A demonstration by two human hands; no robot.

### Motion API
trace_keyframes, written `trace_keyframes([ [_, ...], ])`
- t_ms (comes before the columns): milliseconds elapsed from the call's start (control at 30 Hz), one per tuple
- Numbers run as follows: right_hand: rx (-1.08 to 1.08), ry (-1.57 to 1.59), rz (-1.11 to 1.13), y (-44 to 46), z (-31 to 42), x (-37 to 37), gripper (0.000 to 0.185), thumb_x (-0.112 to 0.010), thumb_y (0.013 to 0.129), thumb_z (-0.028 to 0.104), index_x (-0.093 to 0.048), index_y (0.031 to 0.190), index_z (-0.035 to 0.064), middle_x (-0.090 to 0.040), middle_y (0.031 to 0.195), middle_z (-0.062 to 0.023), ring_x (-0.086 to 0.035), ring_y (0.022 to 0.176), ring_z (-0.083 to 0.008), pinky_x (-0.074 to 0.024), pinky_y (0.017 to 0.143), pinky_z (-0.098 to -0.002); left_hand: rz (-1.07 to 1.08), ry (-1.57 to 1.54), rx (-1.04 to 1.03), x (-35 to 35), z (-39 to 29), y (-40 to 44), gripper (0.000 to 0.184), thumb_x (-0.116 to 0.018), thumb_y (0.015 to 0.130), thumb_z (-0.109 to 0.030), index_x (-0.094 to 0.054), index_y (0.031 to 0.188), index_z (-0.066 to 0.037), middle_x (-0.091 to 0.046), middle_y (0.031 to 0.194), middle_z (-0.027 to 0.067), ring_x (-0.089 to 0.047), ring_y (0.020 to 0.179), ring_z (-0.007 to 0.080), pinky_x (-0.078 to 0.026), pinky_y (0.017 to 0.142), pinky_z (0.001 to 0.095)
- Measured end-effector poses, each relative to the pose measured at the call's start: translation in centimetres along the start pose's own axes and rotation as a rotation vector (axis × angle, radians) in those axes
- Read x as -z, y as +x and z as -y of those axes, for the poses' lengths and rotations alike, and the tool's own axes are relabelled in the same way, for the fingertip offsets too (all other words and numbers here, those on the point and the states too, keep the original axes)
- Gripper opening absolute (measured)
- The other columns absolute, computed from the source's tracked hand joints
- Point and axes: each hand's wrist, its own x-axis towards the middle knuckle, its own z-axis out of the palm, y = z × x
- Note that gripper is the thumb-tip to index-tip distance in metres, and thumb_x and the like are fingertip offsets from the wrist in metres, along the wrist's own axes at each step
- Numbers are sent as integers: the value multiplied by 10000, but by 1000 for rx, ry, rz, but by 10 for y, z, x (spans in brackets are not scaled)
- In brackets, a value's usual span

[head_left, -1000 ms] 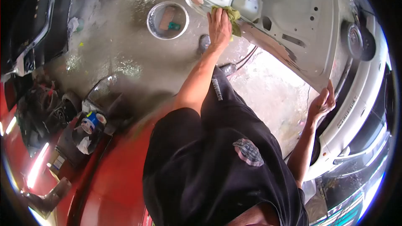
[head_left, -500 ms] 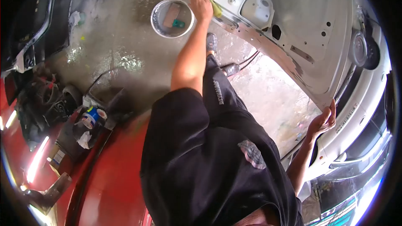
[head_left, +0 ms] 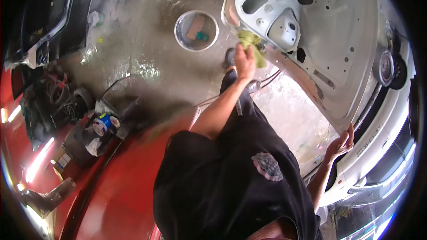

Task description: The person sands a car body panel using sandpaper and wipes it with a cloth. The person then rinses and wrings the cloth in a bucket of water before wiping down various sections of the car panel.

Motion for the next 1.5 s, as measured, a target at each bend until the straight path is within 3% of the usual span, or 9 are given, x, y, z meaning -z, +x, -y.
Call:
trace_keyframes([
  [100, 101, -34, -6, -4, -8, 0, 477, -442, 941, 249, -689, 1177, -83, -730, 1128, -209, -698, 919, -296, -529, 853, -389, -59, 134, -117, 3, 25, 60, 352, -528, 1014, -244, -546, 1214, 44, -594, 1206, 248, -532, 1184, 433, -407, 980, 532],
  [233, -209, 47, 31, -6, 4, 3, 497, -460, 898, 223, -668, 1238, -75, -732, 1134, -187, -682, 948, -251, -517, 873, -354, -51, 448, -234, -23, 58, 136, 490, -456, 1027, -296, -458, 1392, 30, -456, 1486, 220, -332, 1435, 424, -304, 1121, 588],
  [500, -179, 19, 48, 1, 17, 2, 515, -429, 868, 227, -680, 1223, -50, -740, 1069, -170, -685, 917, -257, -520, 841, -369, 205, 274, -364, -97, 23, 316, 409, -491, 983, -247, -508, 1284, 30, -485, 1392, 301, -472, 1248, 467, -381, 1062, 517],
  [700, -226, 27, 22, 2, 24, -1, 495, -460, 870, 251, -690, 1188, -52, -744, 1029, -159, -695, 885, -250, -530, 806, -363, 199, 506, -802, -107, -3, 281, 406, -508, 1016, -242, -494, 1317, 30, -535, 1326, 283, -483, 1272, 448, -384, 1076, 511],
  [767, -250, 70, 29, 0, 21, 1, 470, -494, 864, 234, -691, 1174, -58, -731, 960, -142, -666, 838, -214, -517, 781, -342, 336, 341, -753, -98, -8, 239, 360, -532, 1009, -198, -524, 1279, 39, -537, 1342, 269, -489, 1267, 440, -386, 1068, 507],
  [833, -279, 136, 40, 0, 7, 1, 449, -513, 867, 222, -689, 1158, -71, -721, 919, -130, -646, 815, -193, -506, 765, -327, 759, 98, -183, -67, -63, 191, 367, -533, 1006, -189, -537, 1297, 35, -545, 1349, 254, -502, 1264, 418, -386, 1058, 515],
  [900, -305, 175, 48, -6, -9, 1, 428, -535, 878, 206, -679, 1138, -102, -711, 906, -116, -627, 811, -172, -493, 762, -308, 669, 56, -393, -62, -51, 142, 373, -560, 990, -189, -536, 1309, 5, -405, 1495, 249, -431, 1362, 432, -329, 1080, 666],
  [1000, -305, 218, 21, -3, 9, -4, 430, -522, 873, 214, -678, 1118, -103, -720, 924, -125, -639, 824, -181, -499, 787, -314, 555, 454, -672, -64, -52, 93, 556, -552, 992, -254, -427, 1437, 55, -285, 1586, 261, -260, 1471, 470, -220, 1139, 681],
  [1500, -236, 128, 5, 10, 41, -7, 337, -493, 880, 177, -657, 1028, -77, -552, 721, -69, -481, 663, -137, -400, 633, -298, 420, 577, -933, -184, -79, 251, 421, -580, 958, -212, -573, 1282, 56, -466, 1422, 275, -385, 1368, 490, -310, 1140, 603],
])
